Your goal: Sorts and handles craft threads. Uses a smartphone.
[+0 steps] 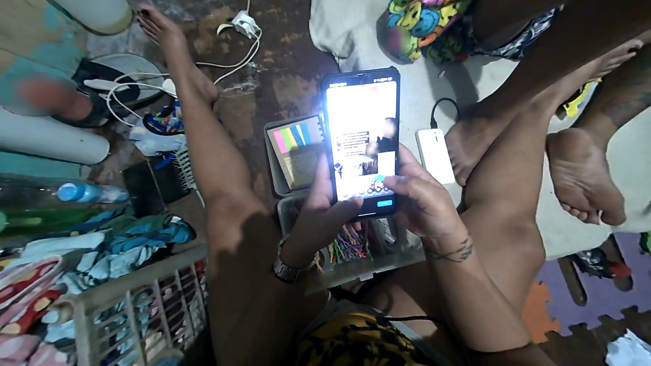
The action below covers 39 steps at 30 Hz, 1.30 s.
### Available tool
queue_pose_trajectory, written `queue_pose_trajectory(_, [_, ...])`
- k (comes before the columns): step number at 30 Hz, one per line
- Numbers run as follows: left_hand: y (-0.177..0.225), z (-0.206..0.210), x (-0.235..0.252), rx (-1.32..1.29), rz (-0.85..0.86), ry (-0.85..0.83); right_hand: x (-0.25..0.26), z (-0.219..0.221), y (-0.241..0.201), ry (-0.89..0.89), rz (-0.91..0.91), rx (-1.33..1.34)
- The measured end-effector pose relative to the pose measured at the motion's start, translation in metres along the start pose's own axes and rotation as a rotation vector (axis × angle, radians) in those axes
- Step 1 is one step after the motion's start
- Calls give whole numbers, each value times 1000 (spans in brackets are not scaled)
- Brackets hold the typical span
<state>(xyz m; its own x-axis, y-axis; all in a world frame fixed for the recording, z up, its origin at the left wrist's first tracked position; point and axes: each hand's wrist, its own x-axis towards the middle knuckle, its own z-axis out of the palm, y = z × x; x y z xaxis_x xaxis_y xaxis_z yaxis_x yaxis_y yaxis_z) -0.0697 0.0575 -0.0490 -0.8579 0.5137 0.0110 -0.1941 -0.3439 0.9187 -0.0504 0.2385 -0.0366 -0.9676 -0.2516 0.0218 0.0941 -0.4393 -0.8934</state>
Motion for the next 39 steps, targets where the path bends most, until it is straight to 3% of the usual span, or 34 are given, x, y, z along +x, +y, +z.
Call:
queue_pose_trajectory(20, [-1,-1,2,-33,9,-27,1,-2,0,18,-11,-74])
queue_pose_trajectory(28, [9,14,0,60,-16,114,1,0,-2,47,0,-111])
queue_pose_trajectory(39, [3,11,0,32,38,82,0,-1,-1,29,-4,-78])
